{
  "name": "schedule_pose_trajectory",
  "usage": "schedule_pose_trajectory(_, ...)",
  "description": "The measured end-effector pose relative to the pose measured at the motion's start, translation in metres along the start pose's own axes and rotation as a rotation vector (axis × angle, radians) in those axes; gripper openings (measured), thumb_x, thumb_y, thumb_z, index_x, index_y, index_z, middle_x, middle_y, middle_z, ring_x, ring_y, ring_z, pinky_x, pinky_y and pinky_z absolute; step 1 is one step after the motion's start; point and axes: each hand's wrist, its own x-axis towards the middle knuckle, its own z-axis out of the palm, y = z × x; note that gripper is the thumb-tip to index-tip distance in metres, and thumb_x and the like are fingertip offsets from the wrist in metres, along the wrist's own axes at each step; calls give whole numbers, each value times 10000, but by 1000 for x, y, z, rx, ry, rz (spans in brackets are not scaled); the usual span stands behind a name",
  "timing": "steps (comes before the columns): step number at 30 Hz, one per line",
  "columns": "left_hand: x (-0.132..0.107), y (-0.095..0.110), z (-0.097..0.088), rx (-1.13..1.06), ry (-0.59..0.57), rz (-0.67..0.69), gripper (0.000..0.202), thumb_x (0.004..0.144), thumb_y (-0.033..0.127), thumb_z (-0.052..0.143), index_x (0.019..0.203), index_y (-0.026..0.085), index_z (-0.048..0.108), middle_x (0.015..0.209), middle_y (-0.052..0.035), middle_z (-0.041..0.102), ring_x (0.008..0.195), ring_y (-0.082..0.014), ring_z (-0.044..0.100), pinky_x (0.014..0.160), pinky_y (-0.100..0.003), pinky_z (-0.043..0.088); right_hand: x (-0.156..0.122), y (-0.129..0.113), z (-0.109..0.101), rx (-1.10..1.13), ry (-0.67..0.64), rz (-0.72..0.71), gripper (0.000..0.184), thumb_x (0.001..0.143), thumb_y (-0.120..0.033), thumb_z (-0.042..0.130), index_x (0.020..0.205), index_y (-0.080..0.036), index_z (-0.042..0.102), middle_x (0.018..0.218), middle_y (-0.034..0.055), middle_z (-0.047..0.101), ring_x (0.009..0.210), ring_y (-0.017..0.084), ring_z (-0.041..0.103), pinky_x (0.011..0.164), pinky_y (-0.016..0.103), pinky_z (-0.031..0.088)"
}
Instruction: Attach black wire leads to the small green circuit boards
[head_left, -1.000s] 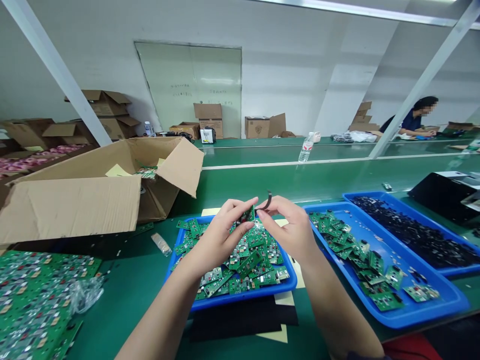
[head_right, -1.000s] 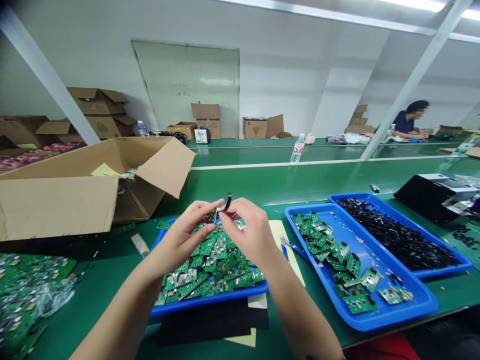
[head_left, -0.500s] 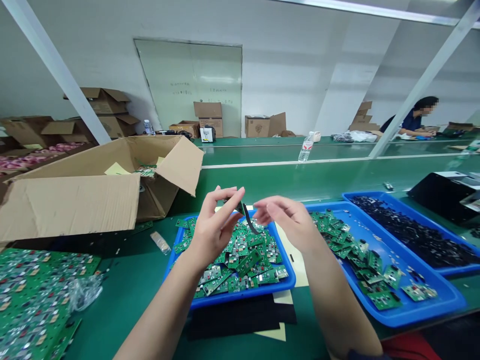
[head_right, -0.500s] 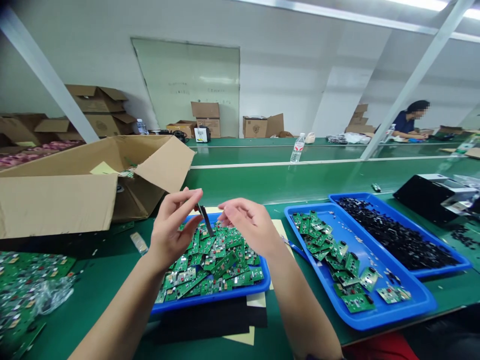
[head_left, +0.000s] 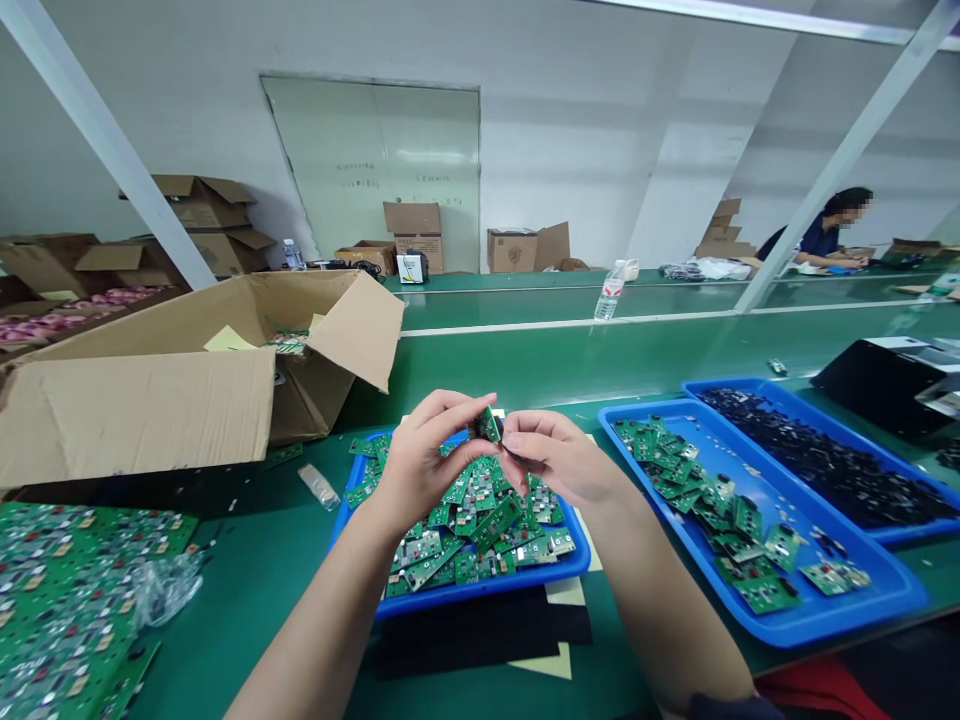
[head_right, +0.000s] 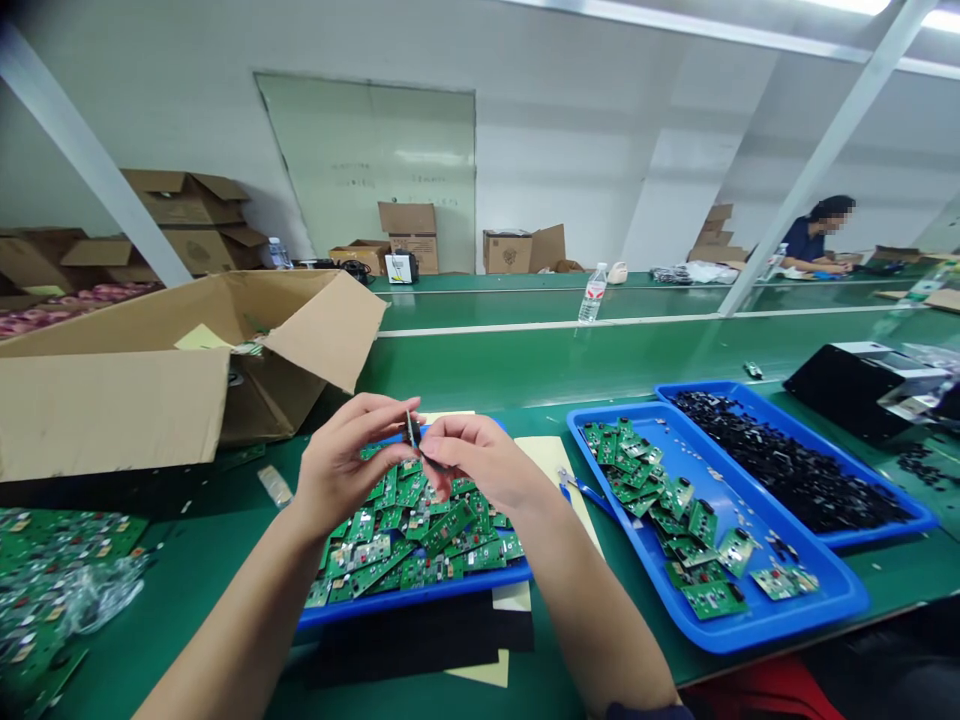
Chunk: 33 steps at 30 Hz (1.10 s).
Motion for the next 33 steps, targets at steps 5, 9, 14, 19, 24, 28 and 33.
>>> schedule_pose_trajectory(5,1,3,0,-173,-119,-149,337,859,294,582,1193,258,596,940,-46,587,826,-131,599,653,-229,574,-1,2,0,-198,143,-112,205,773,-307,604,639,-180,516,528,-59,517,456,68,469,473,209,392)
schedule_pose_trajectory(9,2,7,4,-287,-106,-255,313,865,287,574,1171,243,618,888,-43,583,785,-126,596,618,-203,548,-2,4,4,-478,443,-316,99,800,-265,583,754,-191,536,606,-52,534,549,85,506,535,221,414)
schedule_pose_trajectory(14,3,10,8,-465,-13,-334,322,858,317,581,1174,266,624,995,-67,576,818,-139,597,654,-231,547,-1,5,1,-570,502,-431,179,815,-295,595,967,-218,541,750,-24,596,689,120,595,616,252,486)
schedule_pose_trajectory(19,3,8,9,-469,2,-385,350,840,365,597,1168,250,638,980,-75,580,840,-161,563,688,-268,534,1,5,2,-712,413,-531,50,831,-234,575,844,-199,609,857,24,610,805,138,604,691,270,522)
schedule_pose_trajectory(24,0,3,6,-608,-55,-486,349,858,388,566,1166,243,640,1033,-74,591,762,-134,574,650,-248,511,1,6,3,-787,450,-614,77,843,-186,537,782,-202,582,775,6,602,721,130,588,658,274,516)
schedule_pose_trajectory(28,2,4,4,-716,-154,-473,351,858,364,573,1168,216,642,939,-71,618,747,-148,600,687,-280,517,0,4,-1,-981,524,-704,94,851,-174,516,778,-200,570,751,22,612,713,150,584,661,297,493)
schedule_pose_trajectory(33,3,5,6,-795,-154,-533,478,812,367,640,1257,209,568,820,-50,633,690,-152,609,661,-292,508,0,4,-2,-1125,583,-801,128,876,-161,472,814,-210,573,759,48,633,743,178,595,688,326,484)
